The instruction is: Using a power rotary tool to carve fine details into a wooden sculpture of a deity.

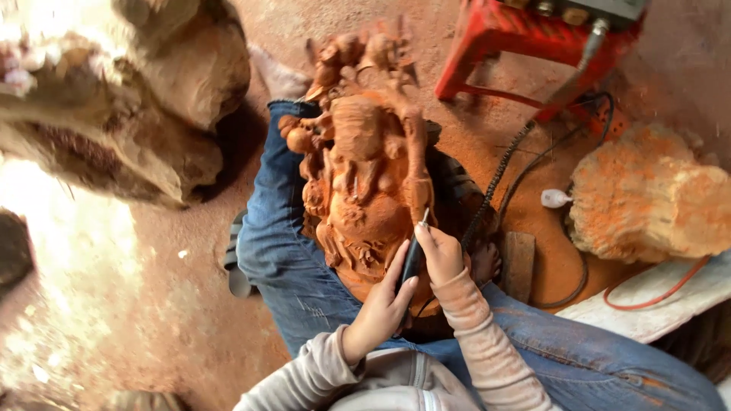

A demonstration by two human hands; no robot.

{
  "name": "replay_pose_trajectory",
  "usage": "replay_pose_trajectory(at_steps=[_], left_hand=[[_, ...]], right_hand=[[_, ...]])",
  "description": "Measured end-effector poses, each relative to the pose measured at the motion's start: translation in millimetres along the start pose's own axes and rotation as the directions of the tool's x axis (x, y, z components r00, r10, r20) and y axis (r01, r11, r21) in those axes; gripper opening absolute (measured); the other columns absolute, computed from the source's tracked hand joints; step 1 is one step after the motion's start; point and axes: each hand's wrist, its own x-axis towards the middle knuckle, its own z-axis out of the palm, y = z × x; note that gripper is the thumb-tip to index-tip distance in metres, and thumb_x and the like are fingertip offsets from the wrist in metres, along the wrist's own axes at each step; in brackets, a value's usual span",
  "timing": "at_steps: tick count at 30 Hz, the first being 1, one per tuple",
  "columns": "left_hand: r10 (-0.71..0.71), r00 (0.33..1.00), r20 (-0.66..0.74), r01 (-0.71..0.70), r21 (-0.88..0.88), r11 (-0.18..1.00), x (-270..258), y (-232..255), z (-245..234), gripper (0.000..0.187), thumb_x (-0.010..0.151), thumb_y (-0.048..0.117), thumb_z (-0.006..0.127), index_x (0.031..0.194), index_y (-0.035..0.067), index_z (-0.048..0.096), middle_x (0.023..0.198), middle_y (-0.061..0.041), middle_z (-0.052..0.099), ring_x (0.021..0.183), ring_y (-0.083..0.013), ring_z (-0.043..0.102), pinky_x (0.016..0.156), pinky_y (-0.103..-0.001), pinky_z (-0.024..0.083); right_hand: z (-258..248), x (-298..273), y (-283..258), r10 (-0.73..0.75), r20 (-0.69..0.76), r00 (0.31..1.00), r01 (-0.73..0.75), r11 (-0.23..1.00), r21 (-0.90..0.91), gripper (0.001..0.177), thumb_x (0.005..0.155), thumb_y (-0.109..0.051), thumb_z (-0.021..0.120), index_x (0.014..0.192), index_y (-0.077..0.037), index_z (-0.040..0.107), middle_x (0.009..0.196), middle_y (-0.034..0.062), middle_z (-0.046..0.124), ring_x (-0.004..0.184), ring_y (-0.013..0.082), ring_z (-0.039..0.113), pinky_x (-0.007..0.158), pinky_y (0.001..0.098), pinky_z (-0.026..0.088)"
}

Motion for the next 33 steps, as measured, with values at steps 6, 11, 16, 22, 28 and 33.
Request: replay_pose_trajectory(at_steps=[6,11,16,22,28,33], left_hand=[[0.091,0.995,0.050,-0.080,-0.196,0.977,-13,-23,-23,0.063,0.103,0.016,0.046,0.162,0.017,0.023,0.074,-0.007,0.063,0.047,-0.0101,0.053,0.043,-0.024,0.045],[0.103,0.995,-0.004,-0.102,-0.181,0.978,-6,-37,-26,0.061,0.103,0.017,0.047,0.161,0.021,0.027,0.078,-0.006,0.063,0.052,-0.0125,0.055,0.048,-0.027,0.046],[0.209,0.978,0.003,-0.202,-0.241,0.949,11,-49,-27,0.059,0.104,0.021,0.046,0.160,0.022,0.028,0.085,-0.020,0.068,0.049,-0.0181,0.061,0.043,-0.027,0.051],[0.255,0.967,0.012,-0.250,-0.147,0.957,23,-55,-32,0.057,0.105,0.033,0.044,0.159,0.028,0.030,0.113,-0.031,0.068,0.073,-0.0381,0.070,0.058,-0.043,0.060],[0.232,0.971,0.054,-0.228,-0.080,0.970,23,-46,-40,0.057,0.104,0.036,0.043,0.159,0.030,0.028,0.139,-0.026,0.058,0.108,-0.0522,0.063,0.087,-0.060,0.056],[0.198,0.977,0.080,-0.191,-0.083,0.978,24,-41,-42,0.058,0.104,0.036,0.041,0.159,0.030,0.026,0.140,-0.026,0.056,0.108,-0.0536,0.063,0.089,-0.061,0.055]], right_hand=[[9,-10,5,-0.025,0.137,0.990,0.012,0.996,0.091,0.035,0.100,-0.024,0.061,0.076,0.001,0.066,0.069,-0.0004,0.056,0.065,0.0091,0.045,0.064,0.0212,0.039],[14,-6,-10,-0.129,0.074,0.989,0.145,0.955,-0.258,0.032,0.097,-0.024,0.064,0.089,0.005,0.073,0.068,0.0027,0.065,0.062,0.0114,0.052,0.060,0.0236,0.046],[10,2,-18,-0.155,0.026,0.988,0.151,0.889,-0.433,0.037,0.100,-0.033,0.064,0.080,-0.003,0.071,0.062,0.0026,0.064,0.062,0.0102,0.053,0.061,0.0251,0.047],[-5,14,-1,-0.140,-0.024,0.990,0.105,0.834,-0.541,0.050,0.102,-0.044,0.064,0.063,-0.015,0.065,0.052,0.0007,0.053,0.058,0.0108,0.051,0.060,0.0263,0.046],[3,12,-17,-0.113,-0.064,0.992,0.064,0.854,-0.517,0.049,0.104,-0.040,0.062,0.063,-0.013,0.064,0.053,0.0001,0.055,0.061,0.0110,0.050,0.062,0.0270,0.046],[-2,17,-7,-0.119,-0.084,0.989,0.057,0.846,-0.530,0.049,0.103,-0.042,0.064,0.064,-0.012,0.066,0.054,0.0037,0.055,0.061,0.0129,0.050,0.060,0.0290,0.045]])
